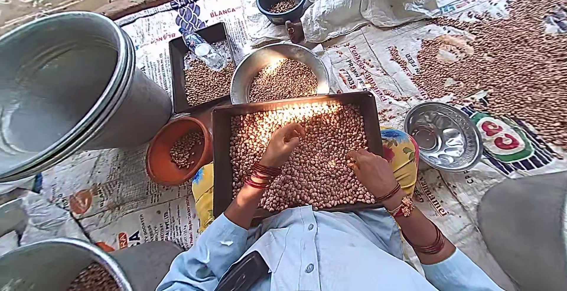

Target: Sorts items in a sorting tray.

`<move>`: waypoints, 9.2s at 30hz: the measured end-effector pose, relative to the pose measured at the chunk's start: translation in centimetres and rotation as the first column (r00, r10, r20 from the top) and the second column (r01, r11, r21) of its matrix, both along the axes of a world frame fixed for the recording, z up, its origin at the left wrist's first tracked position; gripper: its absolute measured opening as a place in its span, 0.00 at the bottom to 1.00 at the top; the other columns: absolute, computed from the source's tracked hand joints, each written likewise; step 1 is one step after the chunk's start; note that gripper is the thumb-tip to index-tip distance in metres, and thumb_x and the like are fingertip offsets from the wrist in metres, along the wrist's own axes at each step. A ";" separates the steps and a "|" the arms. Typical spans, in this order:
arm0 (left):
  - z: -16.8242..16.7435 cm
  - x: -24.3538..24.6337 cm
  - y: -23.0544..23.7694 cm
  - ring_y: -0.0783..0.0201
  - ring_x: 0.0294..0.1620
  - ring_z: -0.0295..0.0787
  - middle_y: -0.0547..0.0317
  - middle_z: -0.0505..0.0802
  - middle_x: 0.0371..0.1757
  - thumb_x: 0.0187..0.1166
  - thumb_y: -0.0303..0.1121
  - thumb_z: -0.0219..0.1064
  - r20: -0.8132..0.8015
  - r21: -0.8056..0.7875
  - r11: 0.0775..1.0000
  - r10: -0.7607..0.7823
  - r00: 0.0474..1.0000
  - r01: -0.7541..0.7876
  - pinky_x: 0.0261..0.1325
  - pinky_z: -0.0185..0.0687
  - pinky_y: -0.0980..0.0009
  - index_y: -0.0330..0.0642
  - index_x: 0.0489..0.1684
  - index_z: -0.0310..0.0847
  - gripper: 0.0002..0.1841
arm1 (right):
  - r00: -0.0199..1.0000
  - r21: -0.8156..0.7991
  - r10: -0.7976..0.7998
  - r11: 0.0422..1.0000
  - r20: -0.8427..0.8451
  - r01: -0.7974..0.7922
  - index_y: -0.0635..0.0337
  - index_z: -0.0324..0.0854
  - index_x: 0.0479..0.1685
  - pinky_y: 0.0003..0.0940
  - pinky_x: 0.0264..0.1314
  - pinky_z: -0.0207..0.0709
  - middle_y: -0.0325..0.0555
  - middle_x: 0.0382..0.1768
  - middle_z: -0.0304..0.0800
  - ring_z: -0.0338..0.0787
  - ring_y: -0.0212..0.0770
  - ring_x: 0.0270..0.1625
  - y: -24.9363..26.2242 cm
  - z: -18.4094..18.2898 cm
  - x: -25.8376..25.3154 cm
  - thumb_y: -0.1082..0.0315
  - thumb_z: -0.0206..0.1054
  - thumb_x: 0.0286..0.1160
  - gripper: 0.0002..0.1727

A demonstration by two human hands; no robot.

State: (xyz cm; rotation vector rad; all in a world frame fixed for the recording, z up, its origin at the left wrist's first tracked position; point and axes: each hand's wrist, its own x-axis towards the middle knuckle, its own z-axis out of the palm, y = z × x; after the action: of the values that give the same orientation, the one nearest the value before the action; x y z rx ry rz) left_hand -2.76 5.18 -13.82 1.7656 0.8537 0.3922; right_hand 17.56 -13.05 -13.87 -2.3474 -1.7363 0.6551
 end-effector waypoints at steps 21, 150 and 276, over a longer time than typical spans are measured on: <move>1.2 1.5 -4.8 0.80 0.16 0.75 0.70 0.86 0.22 0.96 0.41 0.36 0.058 -0.715 0.683 -0.152 0.987 0.147 0.19 0.67 0.84 0.45 0.33 0.79 0.25 | 0.994 0.509 0.113 0.856 -0.010 -0.092 0.58 0.93 0.45 0.50 0.36 0.87 0.51 0.40 0.96 0.95 0.51 0.36 4.1 5.0 -3.3 0.68 0.70 0.75 0.08; 0.0 3.5 -7.7 0.38 0.57 0.91 0.37 0.92 0.55 0.83 0.33 0.64 -0.557 0.123 0.689 -0.548 0.624 0.715 0.56 0.84 0.40 0.35 0.54 0.89 0.12 | 1.000 0.304 0.001 0.953 0.021 -0.007 0.61 0.91 0.45 0.56 0.34 0.82 0.55 0.35 0.93 0.93 0.58 0.35 -2.8 -0.5 2.0 0.62 0.70 0.72 0.13; -0.8 8.9 -9.9 0.33 0.64 0.87 0.31 0.87 0.64 0.87 0.19 0.48 -0.701 0.185 0.541 -0.513 0.496 0.820 0.54 0.84 0.41 0.26 0.65 0.78 0.17 | 0.996 0.055 0.089 0.994 0.029 -0.090 0.61 0.88 0.51 0.57 0.29 0.78 0.57 0.29 0.91 0.93 0.60 0.31 -5.4 0.0 1.1 0.64 0.69 0.67 0.16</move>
State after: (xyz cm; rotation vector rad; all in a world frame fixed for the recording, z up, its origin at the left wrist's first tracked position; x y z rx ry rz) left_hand 6.11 -4.72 -14.58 2.6269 0.3197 -0.5849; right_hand 18.65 -18.48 -13.84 -2.2627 -1.8556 0.5830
